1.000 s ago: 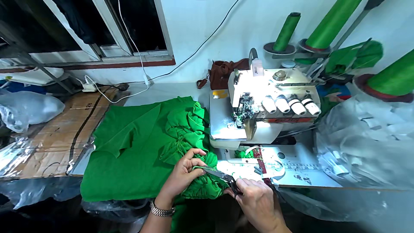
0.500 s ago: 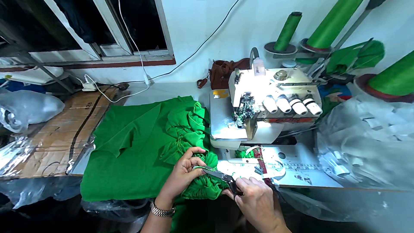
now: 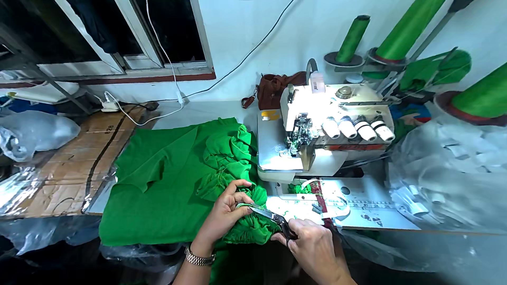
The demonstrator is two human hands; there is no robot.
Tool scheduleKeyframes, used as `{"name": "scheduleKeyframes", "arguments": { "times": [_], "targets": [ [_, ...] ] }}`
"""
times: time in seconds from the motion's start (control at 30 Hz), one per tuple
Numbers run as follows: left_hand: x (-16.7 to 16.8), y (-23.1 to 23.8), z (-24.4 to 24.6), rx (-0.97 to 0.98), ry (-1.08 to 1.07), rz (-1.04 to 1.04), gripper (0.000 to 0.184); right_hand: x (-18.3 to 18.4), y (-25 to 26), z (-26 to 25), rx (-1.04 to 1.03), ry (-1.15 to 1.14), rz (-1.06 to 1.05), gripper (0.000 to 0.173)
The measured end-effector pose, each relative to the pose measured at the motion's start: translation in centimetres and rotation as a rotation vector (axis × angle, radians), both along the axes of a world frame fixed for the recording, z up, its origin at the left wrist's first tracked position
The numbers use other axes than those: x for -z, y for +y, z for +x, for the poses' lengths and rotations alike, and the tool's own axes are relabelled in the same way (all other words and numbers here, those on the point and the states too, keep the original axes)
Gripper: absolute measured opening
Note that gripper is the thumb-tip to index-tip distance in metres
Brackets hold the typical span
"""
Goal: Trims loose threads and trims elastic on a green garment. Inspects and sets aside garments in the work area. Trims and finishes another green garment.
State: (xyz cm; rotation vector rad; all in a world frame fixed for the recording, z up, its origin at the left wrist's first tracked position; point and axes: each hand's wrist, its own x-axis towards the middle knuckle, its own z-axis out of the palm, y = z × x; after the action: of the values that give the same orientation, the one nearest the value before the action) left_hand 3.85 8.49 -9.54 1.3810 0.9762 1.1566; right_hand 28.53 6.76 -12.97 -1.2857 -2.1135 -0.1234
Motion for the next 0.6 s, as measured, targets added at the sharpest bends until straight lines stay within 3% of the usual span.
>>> {"name": "scheduleKeyframes", "arguments": {
  "times": [0.33, 0.6],
  "targets": [
    [-0.2, 0.0, 0.1, -0.007, 0.027, -0.009, 0.056, 0.1, 0.3, 0.4, -0.023, -0.052, 0.03, 0.048],
    [-0.2, 0.0, 0.1, 0.0, 0.027, -0.046, 0.062, -1.1, 1.0, 0.9, -0.028, -0.111, 0.045, 0.053]
  ]
}}
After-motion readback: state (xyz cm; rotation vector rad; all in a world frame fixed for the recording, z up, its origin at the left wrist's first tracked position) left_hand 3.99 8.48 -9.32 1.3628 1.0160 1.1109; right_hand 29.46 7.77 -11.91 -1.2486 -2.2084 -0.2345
